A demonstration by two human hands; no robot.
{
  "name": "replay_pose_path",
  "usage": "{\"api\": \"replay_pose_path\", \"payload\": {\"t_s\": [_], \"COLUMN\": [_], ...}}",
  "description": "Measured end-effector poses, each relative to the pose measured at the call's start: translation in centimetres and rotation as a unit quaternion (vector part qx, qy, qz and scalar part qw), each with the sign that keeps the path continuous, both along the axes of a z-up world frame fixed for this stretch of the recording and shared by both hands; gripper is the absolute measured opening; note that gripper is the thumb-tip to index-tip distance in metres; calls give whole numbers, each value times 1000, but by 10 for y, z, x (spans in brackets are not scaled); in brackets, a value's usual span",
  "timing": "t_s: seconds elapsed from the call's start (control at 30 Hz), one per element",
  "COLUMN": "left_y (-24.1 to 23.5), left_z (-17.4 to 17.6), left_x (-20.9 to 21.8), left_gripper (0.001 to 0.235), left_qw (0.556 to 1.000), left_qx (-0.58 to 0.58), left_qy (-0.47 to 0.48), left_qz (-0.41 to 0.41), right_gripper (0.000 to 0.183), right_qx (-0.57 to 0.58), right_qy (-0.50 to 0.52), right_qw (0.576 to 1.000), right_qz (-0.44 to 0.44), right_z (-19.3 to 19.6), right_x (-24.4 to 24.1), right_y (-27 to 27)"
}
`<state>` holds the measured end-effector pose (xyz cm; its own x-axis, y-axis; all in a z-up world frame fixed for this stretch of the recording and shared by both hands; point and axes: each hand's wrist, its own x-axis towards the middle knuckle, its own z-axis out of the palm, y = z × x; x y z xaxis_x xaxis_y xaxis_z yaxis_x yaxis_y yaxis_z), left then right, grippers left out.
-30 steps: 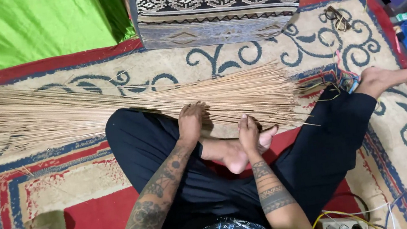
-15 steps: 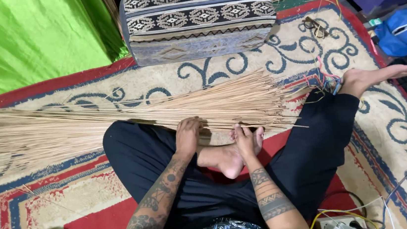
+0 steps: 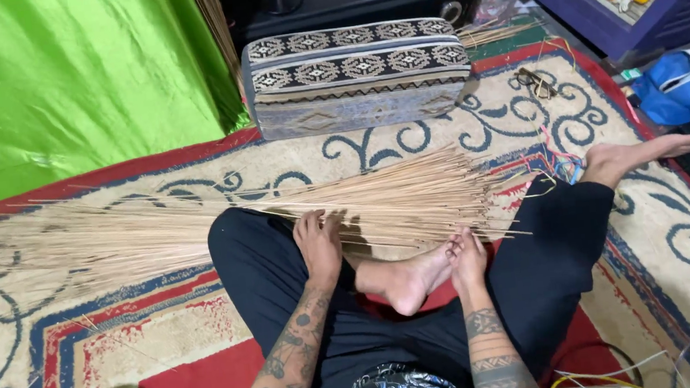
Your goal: The person weaves and binds a bundle of sticks together with twine to create a broom.
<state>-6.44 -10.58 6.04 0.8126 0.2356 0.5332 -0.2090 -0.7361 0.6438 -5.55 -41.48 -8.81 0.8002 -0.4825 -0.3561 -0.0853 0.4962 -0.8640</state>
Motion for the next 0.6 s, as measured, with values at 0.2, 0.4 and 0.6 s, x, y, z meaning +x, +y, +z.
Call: {"api": "replay_pose_path", "payload": {"t_s": [0.2, 0.4, 0.6], "left_y": [8, 19, 22], "left_z": [-30, -124, -115], "left_x": [3, 41, 44], "left_gripper": [68, 41, 26], "left_qw": [986, 868, 843], "left_qx": [-159, -484, -536], "left_qy": [34, 92, 37], "left_qz": [31, -65, -36], "right_gripper": [24, 20, 13], "right_qx": [76, 67, 54], "right_qy": [-3, 46, 77], "right_qw": [997, 994, 994], "right_qz": [30, 69, 50], "right_z": [-7, -24, -17], "right_x": [4, 8, 5], "right_y": [14, 16, 20]}}
